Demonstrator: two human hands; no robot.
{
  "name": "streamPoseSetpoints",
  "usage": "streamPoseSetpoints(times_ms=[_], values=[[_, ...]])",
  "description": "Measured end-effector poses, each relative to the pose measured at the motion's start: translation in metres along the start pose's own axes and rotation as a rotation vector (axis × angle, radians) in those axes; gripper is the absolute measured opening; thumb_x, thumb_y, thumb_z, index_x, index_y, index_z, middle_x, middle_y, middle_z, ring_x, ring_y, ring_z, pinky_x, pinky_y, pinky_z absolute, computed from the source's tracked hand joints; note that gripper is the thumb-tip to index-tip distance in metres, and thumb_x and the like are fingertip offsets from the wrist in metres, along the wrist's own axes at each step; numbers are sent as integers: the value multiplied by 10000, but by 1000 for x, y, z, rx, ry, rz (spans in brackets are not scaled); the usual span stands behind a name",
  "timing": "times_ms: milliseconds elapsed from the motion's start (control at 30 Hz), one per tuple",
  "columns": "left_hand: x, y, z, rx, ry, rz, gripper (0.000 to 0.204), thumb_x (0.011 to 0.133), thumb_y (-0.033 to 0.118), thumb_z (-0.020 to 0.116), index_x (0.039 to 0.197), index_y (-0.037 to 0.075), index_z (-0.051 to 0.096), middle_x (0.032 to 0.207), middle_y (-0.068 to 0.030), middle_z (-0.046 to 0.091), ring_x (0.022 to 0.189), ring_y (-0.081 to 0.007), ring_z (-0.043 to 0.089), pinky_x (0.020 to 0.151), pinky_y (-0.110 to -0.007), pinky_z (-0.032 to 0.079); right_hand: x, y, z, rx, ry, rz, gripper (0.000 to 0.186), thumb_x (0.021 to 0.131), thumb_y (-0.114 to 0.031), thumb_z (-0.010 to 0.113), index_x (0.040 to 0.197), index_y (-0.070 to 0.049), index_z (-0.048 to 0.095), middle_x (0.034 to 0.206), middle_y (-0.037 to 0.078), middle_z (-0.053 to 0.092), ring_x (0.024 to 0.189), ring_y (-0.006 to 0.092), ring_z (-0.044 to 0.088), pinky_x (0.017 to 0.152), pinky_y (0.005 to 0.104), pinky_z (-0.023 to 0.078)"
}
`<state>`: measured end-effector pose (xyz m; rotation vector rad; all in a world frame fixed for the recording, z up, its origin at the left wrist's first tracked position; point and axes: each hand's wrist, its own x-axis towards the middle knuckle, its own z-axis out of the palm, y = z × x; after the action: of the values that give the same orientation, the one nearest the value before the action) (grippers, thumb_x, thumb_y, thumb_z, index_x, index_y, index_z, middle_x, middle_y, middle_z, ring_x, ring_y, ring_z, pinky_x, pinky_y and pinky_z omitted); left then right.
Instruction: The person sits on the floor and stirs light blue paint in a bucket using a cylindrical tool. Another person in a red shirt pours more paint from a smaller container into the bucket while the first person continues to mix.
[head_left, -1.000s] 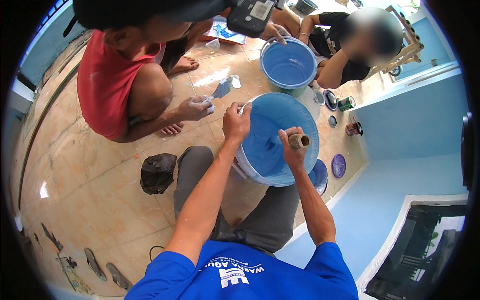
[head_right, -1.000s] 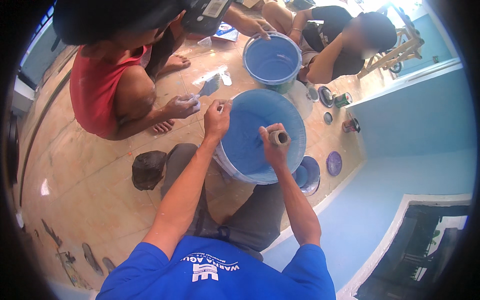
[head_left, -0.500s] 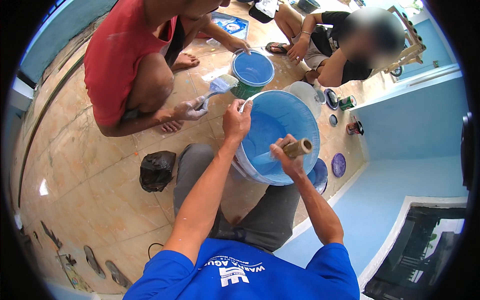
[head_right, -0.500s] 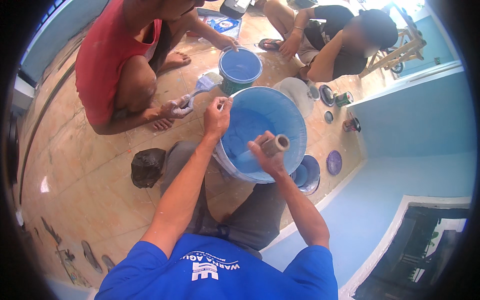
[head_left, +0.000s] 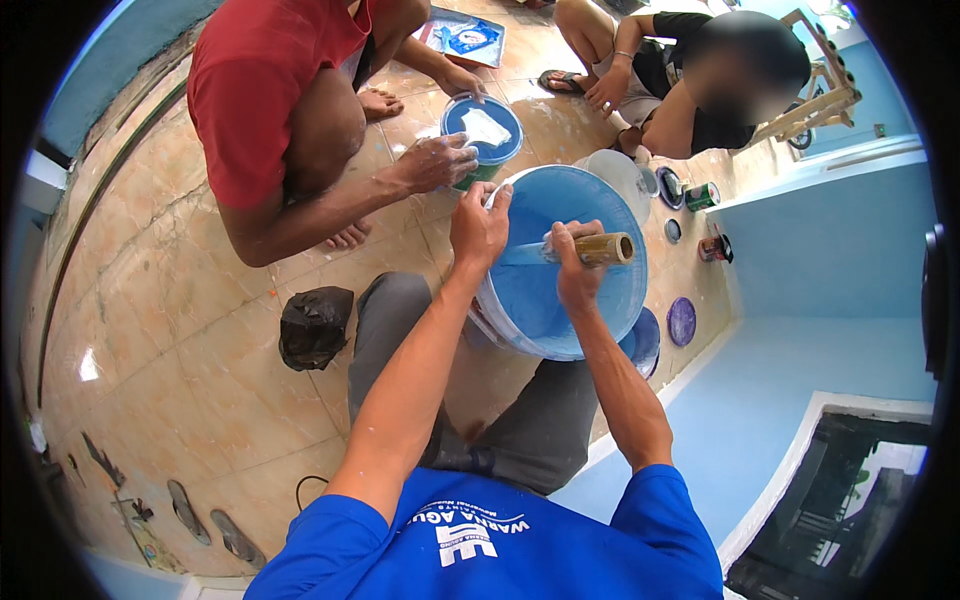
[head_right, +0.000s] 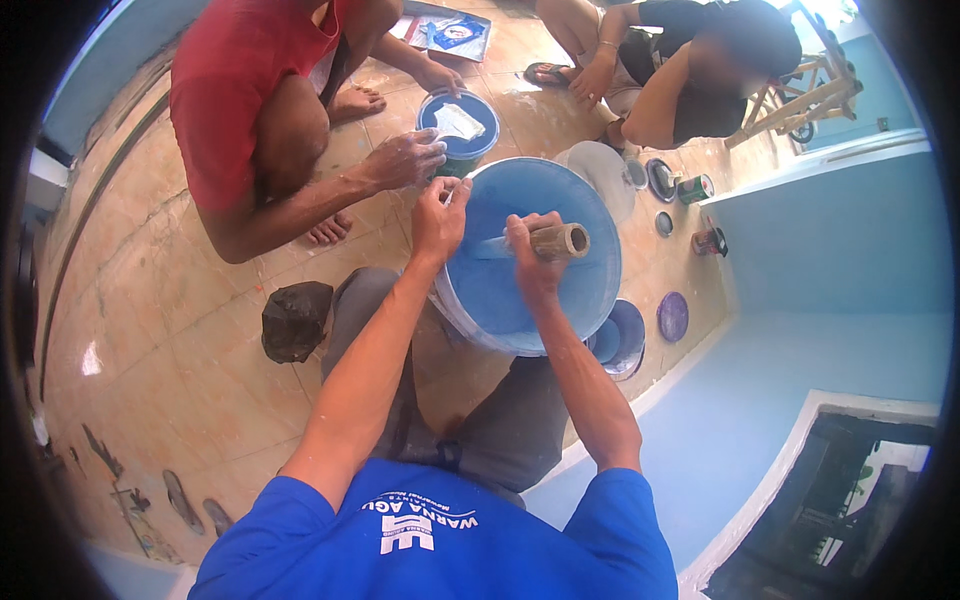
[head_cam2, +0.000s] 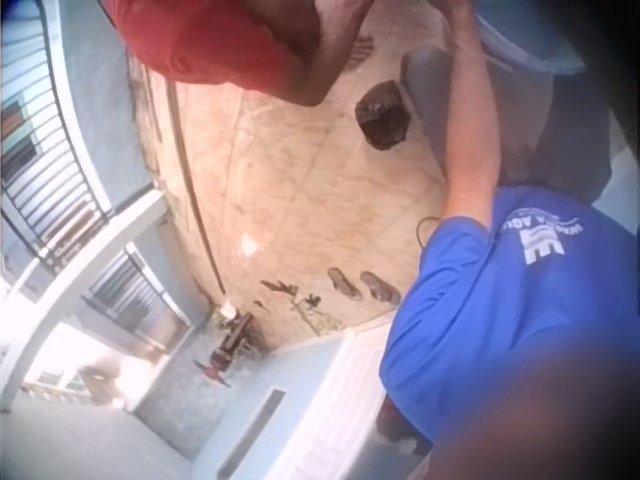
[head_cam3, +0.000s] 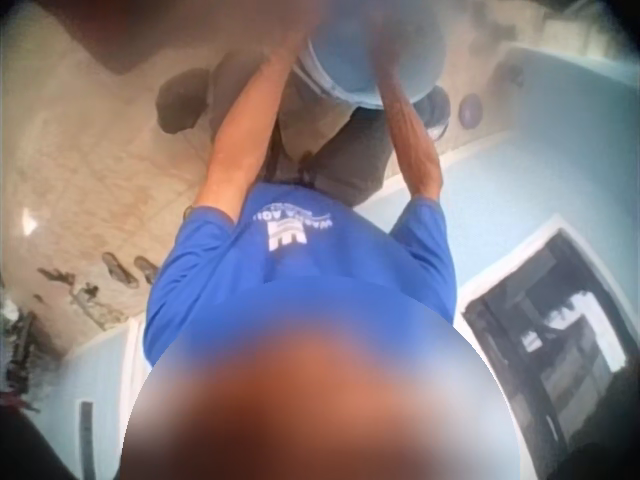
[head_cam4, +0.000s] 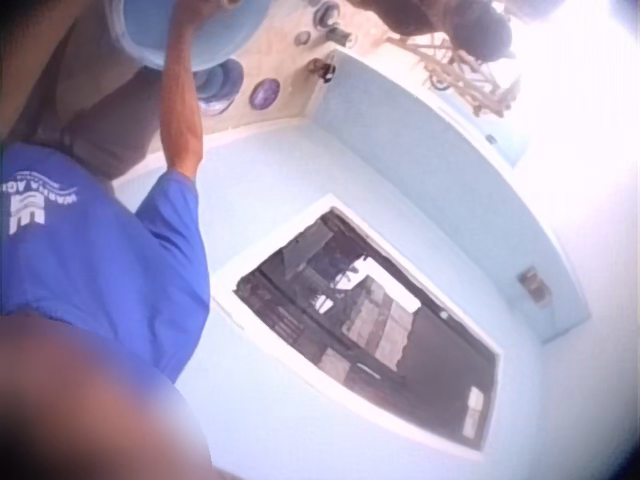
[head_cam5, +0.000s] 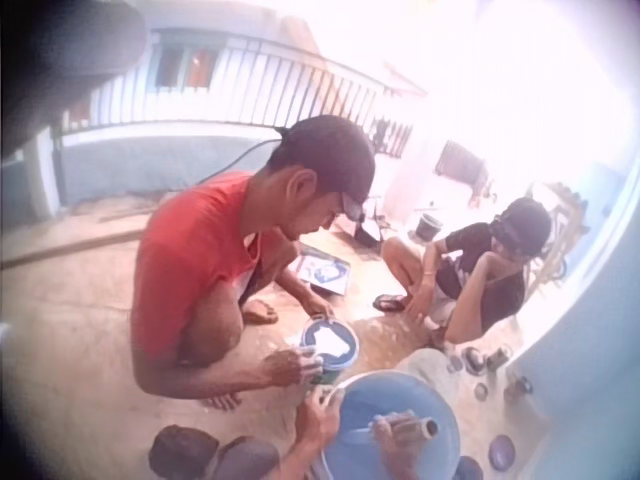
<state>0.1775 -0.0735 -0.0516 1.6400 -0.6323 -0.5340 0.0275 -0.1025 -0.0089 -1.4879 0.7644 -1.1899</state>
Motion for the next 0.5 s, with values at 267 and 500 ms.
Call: streamPoseSetpoints(times_ms=[267, 500], values=[[0, 1, -1, 17, -12, -44, 407, 985, 413, 680, 1067, 15, 706, 954, -154, 734, 868, -271, 675, 799, -403, 526, -18, -16, -41, -213, -239, 95, 234, 905, 49, 662, 814, -79, 488, 697, 49, 582, 603, 124, 547, 595, 307, 482], [1, -6, 3, 19, -7, -32, 396, 991, 406, 682, 1047, 14, 706, 896, -122, 719, 822, -212, 658, 766, -375, 524, 24, 6, -41, -192, 1, -117, 223, 914, 40, 672, 844, -85, 501, 716, 58, 596, 642, 131, 576, 619, 287, 479]])
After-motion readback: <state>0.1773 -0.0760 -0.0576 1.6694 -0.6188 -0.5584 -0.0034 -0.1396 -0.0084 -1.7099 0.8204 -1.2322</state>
